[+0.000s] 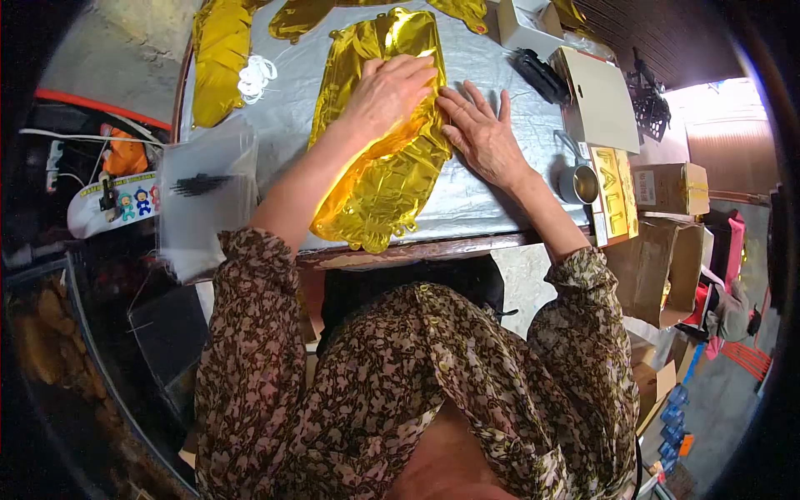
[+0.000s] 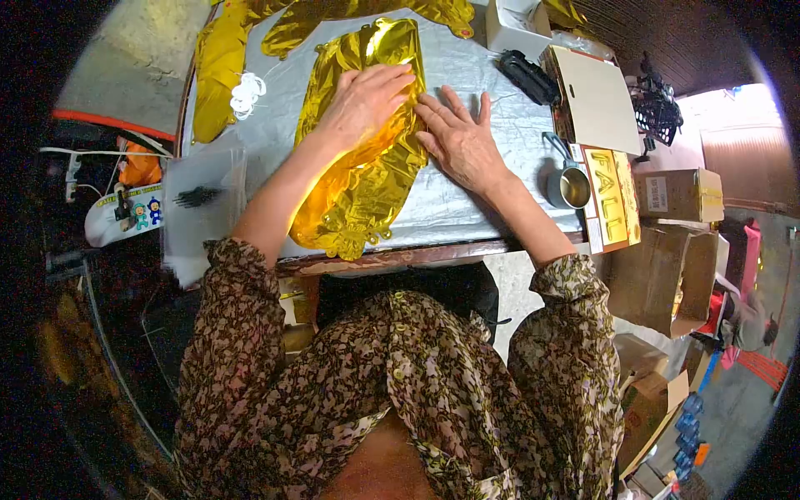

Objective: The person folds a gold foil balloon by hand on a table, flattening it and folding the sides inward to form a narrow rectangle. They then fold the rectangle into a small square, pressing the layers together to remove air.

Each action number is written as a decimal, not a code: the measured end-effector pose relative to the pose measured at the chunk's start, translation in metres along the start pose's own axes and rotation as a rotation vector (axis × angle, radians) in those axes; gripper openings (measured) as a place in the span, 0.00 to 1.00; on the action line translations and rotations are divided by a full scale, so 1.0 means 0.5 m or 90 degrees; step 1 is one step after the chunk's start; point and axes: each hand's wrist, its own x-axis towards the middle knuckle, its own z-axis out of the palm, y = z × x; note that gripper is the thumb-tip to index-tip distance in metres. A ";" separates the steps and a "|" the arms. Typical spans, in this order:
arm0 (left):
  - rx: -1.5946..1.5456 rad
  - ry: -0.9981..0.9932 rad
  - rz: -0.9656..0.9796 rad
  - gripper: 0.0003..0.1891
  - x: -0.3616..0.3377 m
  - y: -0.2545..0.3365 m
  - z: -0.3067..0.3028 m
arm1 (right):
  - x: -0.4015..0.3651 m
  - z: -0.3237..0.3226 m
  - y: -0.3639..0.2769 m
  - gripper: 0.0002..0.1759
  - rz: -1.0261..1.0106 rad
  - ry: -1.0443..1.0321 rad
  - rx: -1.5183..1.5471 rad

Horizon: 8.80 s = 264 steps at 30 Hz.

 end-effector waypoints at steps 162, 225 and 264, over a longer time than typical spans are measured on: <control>-0.115 -0.083 -0.063 0.37 0.009 -0.067 -0.003 | 0.198 0.090 -0.063 0.08 0.347 0.310 0.818; -0.488 0.036 -0.192 0.13 -0.172 -0.124 -0.093 | 0.158 0.074 -0.109 0.21 -0.106 0.128 0.212; -0.070 0.062 -0.122 0.29 -0.150 -0.041 -0.059 | 0.154 0.066 -0.088 0.13 0.029 0.179 0.471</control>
